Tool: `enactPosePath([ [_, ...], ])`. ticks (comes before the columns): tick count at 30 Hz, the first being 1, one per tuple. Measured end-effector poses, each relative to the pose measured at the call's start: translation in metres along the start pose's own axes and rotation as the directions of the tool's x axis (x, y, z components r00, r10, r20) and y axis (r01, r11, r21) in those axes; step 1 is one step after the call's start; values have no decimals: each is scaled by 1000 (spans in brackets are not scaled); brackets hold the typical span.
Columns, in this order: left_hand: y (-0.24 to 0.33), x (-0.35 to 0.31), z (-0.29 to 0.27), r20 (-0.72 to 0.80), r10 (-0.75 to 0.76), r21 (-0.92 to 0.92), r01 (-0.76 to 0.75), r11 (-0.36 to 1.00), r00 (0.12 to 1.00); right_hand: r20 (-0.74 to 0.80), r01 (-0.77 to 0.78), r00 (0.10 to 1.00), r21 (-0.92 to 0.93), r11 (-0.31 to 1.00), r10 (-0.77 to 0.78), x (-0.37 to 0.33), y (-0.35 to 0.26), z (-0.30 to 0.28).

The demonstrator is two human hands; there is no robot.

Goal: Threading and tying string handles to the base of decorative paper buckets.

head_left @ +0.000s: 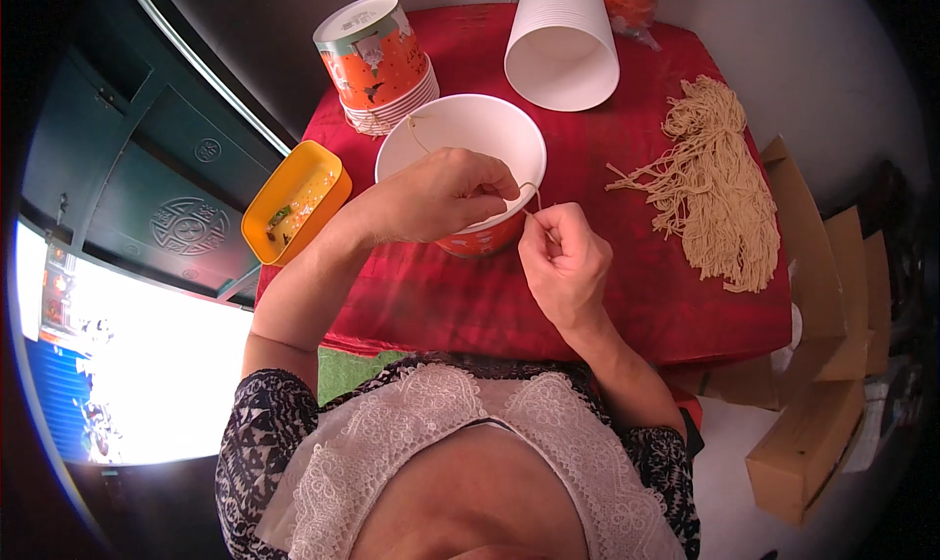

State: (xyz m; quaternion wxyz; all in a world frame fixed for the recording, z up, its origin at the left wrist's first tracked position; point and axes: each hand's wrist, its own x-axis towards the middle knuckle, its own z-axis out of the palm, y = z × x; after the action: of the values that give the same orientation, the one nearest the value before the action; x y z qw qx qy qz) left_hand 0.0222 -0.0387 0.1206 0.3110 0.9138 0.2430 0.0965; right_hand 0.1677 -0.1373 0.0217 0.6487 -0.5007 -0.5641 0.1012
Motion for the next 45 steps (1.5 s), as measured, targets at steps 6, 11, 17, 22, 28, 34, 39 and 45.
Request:
enactPosePath([
  [6, 3, 2, 0, 4, 5, 1, -5, 1000, 1000, 4, 11, 1000, -7, 1000, -11, 1, 0, 2],
  [11, 3, 1, -1, 7, -10, -23, 11, 1000, 1000, 13, 8, 1000, 9, 1000, -8, 2, 0, 2],
  [17, 17, -6, -5, -91, 43, -12, -44, 999, 995, 22, -29, 999, 135, 990, 26, -1, -4, -11],
  [22, 27, -6, 4, -136, 210, 127, -194, 973, 968, 33, 14, 999, 135, 991, -18, 1, -10, -16],
  [28, 23, -2, 10, -159, 269, 142, -248, 958, 950, 53, 11, 998, 155, 988, -19, 2, -12, -18],
  [34, 22, 2, 11, -221, 281, 150, -253, 956, 934, 54, -1, 999, 123, 992, -6, 6, -9, -15],
  [39, 15, 2, 5, -266, 267, 252, -201, 947, 926, -49, 2, 999, 1, 1000, -2, 15, 2, -18],
  [45, 9, -2, 4, -292, 215, 237, -148, 960, 932, -80, 69, 994, -58, 996, -74, 20, 3, -21],
])
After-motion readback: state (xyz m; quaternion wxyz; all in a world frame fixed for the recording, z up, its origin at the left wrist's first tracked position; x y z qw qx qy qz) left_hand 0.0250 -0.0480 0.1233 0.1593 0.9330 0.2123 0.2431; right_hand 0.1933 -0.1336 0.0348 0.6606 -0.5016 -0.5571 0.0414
